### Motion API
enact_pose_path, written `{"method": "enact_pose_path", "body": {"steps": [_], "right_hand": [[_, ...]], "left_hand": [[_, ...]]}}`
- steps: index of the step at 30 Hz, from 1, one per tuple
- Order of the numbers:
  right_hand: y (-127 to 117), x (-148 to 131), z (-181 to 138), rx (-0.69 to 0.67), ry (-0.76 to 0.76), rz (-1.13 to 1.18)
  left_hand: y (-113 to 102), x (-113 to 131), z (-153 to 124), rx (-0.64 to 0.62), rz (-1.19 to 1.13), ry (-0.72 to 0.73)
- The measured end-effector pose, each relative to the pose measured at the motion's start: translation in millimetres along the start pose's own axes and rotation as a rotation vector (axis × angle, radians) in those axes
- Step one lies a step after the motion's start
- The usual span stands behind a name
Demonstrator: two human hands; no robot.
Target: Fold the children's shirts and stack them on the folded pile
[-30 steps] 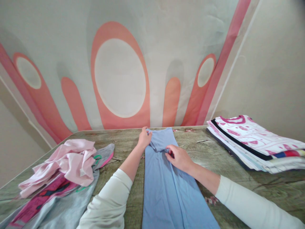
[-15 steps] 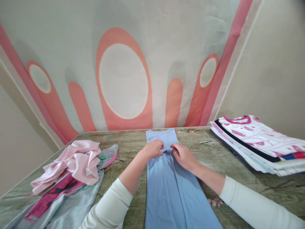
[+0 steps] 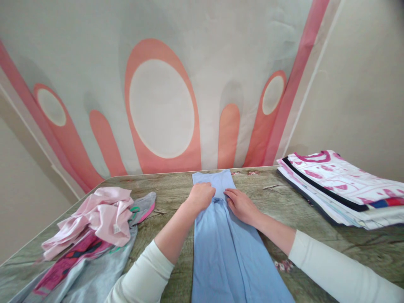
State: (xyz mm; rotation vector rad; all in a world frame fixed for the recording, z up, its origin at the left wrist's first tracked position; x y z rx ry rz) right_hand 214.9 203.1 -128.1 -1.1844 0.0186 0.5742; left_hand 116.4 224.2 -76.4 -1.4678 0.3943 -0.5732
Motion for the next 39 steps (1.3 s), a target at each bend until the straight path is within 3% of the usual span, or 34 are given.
{"method": "enact_pose_path", "body": {"steps": [5,11,17,21,26,32,39], "right_hand": [[-4,-2,0,-0.001,0.006,-0.017],[-10,-15,-1,0.027,-0.051,-0.017],[-2,-26,-5,-0.065,-0.12,-0.029],[5,-22,-7,-0.152,-0.103,-0.049],[8,-22,-8,-0.184,-0.098,-0.048],[8,-14,-4,-0.142,-0.042,0.0],[18,10,28,-0.191,0.022,0.018]], "left_hand": [[12,-10,-5,-0.095,-0.092,0.011],[7,-47,12,0.115,-0.097,-0.062],[49,-57,15,0.1,-0.095,-0.043],[58,-65,13,0.089,-0.095,-0.072],[46,-46,15,0.105,-0.062,-0.066],[57,4,13,0.023,-0.069,0.163],[64,9,10,0.005,0.002,0.2]]}}
Point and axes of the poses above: each hand's wrist, its own z-axis towards the middle knuckle, its own y-axis out of the palm, x = y × z, the point moved 10 cm from there along z, towards the middle knuckle, and after that the axes turned 1 degree about -z, right-handed, at the moved point
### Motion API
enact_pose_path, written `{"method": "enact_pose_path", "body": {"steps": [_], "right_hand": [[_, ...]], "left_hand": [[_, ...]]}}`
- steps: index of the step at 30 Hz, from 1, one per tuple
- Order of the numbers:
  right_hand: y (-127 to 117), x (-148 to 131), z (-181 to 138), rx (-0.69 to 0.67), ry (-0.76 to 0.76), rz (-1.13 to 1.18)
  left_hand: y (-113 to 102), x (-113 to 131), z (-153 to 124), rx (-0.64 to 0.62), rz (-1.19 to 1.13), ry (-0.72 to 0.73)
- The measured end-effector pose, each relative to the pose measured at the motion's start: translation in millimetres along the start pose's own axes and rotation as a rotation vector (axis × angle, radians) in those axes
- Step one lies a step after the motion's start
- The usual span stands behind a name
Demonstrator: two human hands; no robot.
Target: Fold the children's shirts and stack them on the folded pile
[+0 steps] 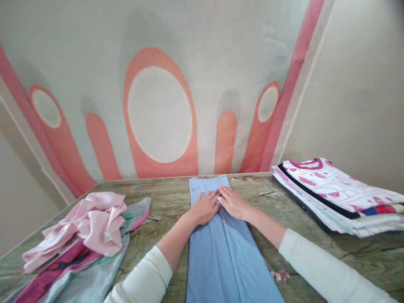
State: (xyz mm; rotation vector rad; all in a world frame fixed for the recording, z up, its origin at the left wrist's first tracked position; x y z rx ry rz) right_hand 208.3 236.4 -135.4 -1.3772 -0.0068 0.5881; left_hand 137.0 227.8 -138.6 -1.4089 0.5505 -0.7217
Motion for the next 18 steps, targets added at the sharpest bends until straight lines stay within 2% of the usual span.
{"method": "enact_pose_path", "body": {"steps": [3,6,11,14,18], "right_hand": [[11,9,19,-0.108,0.019,0.0],[20,33,30,-0.183,0.13,-0.056],[16,77,36,-0.132,0.351,-0.145],[12,78,45,-0.083,0.323,-0.162],[21,71,61,-0.156,0.214,-0.153]], "left_hand": [[0,-1,1,0.003,-0.001,-0.006],[2,-2,1,0.002,-0.005,-0.015],[2,-3,1,-0.013,-0.024,-0.024],[1,-3,1,-0.024,-0.029,-0.034],[1,-3,0,-0.024,-0.021,-0.036]]}}
Point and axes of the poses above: each hand's wrist, its own z-axis towards the middle knuckle, its own y-axis out of the palm, x = y × z, the point moved 10 cm from there along z, towards the middle knuckle, and after that the axes turned 1 degree about -z, right-handed, at the moved point
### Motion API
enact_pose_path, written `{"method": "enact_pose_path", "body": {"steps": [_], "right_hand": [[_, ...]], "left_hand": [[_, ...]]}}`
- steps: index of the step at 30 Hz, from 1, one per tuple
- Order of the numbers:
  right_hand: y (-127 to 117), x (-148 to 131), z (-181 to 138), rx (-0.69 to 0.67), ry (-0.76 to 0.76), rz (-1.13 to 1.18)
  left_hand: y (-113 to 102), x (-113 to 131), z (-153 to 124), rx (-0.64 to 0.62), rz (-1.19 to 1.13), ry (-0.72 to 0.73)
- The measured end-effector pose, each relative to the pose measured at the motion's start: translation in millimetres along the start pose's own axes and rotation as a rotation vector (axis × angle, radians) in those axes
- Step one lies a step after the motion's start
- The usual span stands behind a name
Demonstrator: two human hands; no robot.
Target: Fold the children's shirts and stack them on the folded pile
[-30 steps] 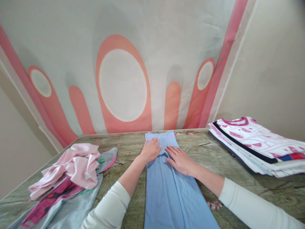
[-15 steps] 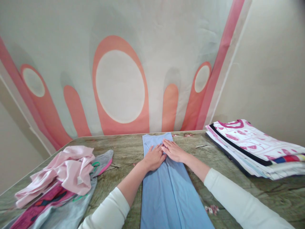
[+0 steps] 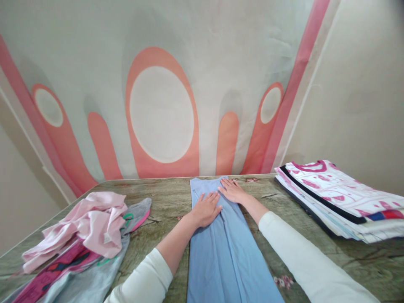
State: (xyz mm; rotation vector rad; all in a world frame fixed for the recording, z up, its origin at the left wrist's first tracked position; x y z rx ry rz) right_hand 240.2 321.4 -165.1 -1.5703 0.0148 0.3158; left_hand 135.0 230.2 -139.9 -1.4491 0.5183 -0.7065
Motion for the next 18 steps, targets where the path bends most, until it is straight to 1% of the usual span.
{"method": "enact_pose_path", "body": {"steps": [2,6,9,11,13,18], "right_hand": [[0,4,7,-0.012,0.022,-0.001],[-3,11,14,0.019,0.078,-0.007],[-3,1,14,0.039,0.023,-0.012],[0,-10,13,0.025,-0.057,-0.011],[3,-16,12,-0.002,-0.102,-0.009],[1,-5,15,-0.009,-0.042,-0.013]], "left_hand": [[0,0,0,0.003,0.002,0.002],[1,0,-1,0.004,0.01,0.004],[0,0,-1,0.002,0.012,-0.002],[1,0,-1,0.0,0.009,-0.004],[1,0,-1,0.001,0.007,-0.005],[-1,1,-2,0.006,0.01,-0.009]]}}
Point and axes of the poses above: each hand's wrist, its own z-axis towards the middle knuckle, its own y-axis out of the palm, x = y × z, the point moved 10 cm from there along z, towards the middle knuckle, and after that the axes turned 1 degree about -z, right-handed, at the moved point
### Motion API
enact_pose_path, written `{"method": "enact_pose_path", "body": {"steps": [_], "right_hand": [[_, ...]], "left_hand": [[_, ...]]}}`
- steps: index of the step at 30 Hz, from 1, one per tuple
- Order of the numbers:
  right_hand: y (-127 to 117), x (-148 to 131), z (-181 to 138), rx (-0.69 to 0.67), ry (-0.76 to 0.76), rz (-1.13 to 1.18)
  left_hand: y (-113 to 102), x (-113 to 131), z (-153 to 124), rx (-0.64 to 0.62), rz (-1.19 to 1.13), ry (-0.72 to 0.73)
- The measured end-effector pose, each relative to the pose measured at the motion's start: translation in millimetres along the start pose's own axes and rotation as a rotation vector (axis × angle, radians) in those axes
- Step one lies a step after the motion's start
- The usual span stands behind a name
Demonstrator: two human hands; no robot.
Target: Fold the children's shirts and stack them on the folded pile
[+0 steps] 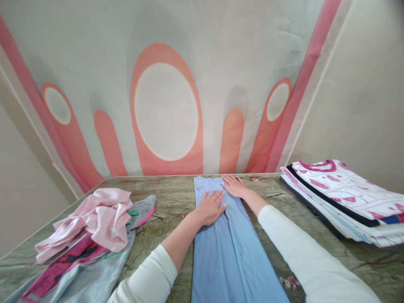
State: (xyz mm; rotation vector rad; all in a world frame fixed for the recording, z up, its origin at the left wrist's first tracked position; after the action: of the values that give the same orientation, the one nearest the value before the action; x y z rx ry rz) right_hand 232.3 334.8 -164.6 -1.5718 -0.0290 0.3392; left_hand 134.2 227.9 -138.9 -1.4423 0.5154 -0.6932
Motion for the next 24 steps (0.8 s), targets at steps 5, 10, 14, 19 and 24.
{"method": "enact_pose_path", "body": {"steps": [5,10,14,19,24], "right_hand": [[-12,-12,-8,0.074,-0.042,0.001],[-5,-37,-14,0.001,-0.194,0.024],[-4,-29,-11,-0.001,-0.139,0.018],[-12,-26,-23,0.073,-0.088,0.006],[-6,-40,-60,0.073,-0.209,0.038]], "left_hand": [[-2,0,-1,-0.005,-0.003,-0.006],[0,-1,0,0.024,-0.007,-0.009],[2,-4,1,0.012,-0.027,0.0],[1,-14,0,-0.006,-0.047,0.002],[1,-19,1,-0.013,-0.046,-0.007]]}}
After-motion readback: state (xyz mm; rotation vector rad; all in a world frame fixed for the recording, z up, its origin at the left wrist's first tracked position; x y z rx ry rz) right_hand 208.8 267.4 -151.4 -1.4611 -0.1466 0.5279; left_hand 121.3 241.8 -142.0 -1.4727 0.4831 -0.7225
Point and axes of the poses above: each hand's wrist, its own z-axis towards the middle knuckle, its own y-axis out of the palm, x = y × z, the point moved 10 cm from there along z, towards the middle knuckle, and after that the axes turned 1 degree about -z, right-handed, at the moved point
